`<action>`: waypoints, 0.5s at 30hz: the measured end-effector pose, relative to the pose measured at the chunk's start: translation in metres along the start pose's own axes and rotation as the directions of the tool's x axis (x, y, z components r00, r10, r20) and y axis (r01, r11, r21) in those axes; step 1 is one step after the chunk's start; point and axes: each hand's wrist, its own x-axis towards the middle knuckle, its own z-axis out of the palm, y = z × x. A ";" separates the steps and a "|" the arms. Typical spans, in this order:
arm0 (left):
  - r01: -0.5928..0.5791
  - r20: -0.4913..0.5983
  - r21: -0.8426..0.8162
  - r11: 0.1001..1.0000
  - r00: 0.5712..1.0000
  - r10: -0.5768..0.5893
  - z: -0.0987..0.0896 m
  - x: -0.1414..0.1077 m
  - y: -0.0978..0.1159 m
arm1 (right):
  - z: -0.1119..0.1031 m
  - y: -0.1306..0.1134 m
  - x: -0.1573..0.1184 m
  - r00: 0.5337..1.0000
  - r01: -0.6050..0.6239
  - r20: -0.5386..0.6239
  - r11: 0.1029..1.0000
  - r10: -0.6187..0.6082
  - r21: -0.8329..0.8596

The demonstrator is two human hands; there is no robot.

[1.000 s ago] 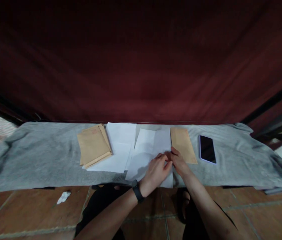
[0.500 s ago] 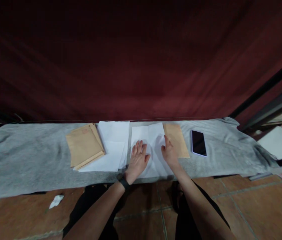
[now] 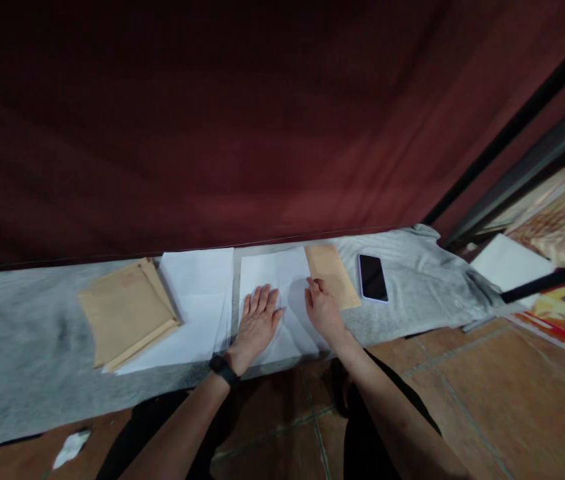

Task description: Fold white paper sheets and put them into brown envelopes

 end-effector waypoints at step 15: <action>-0.014 0.014 0.026 1.000 1.000 0.014 -0.001 0.006 -0.004 | 0.011 0.020 0.024 0.997 -0.077 -0.027 0.986 0.074 -0.149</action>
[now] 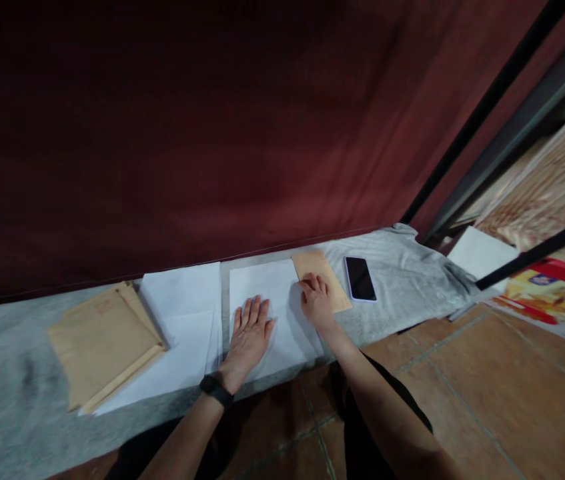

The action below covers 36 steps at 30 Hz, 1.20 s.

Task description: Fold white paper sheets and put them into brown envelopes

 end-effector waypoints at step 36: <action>0.109 -0.071 -0.042 0.993 0.991 -0.112 0.011 0.035 0.020 | 0.034 -0.028 -0.038 0.941 0.329 -0.086 0.944 -0.326 0.018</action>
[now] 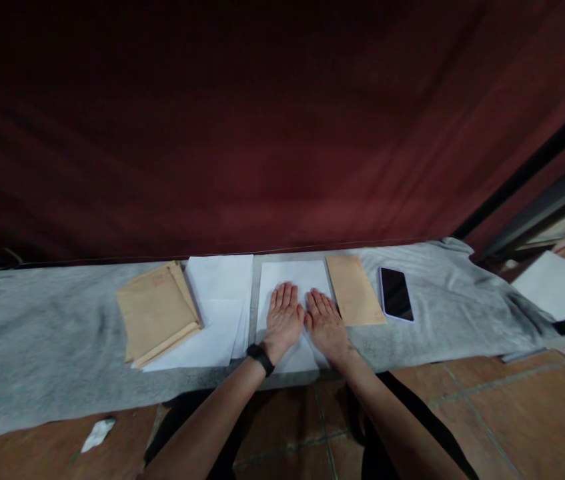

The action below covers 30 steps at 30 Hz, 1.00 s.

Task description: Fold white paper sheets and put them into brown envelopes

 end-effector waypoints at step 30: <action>-0.269 0.007 0.019 0.963 0.963 0.269 -0.003 -0.091 -0.007 | -0.010 -0.006 -0.001 0.996 -0.065 0.057 0.997 0.063 0.041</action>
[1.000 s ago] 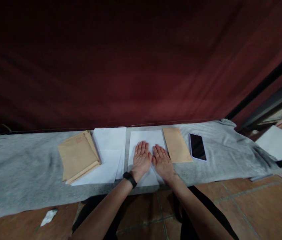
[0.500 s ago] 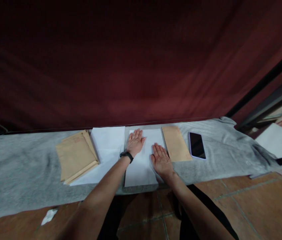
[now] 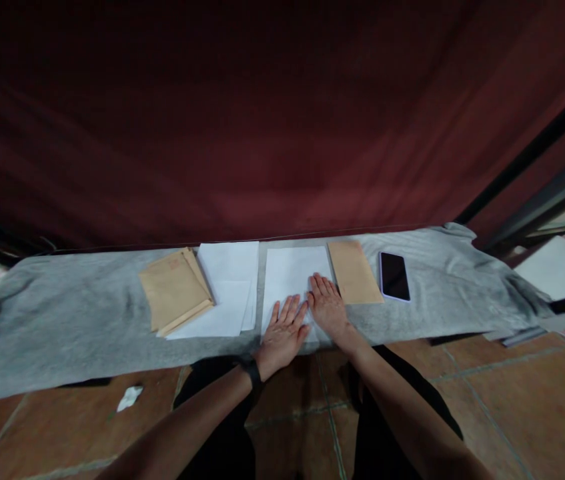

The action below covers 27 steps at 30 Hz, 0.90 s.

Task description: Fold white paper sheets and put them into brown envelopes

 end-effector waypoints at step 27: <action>0.060 -0.050 0.078 0.995 0.997 -0.056 -0.013 -0.042 -0.005 | -0.027 0.014 -0.089 0.986 0.155 -0.059 0.985 -0.159 -0.072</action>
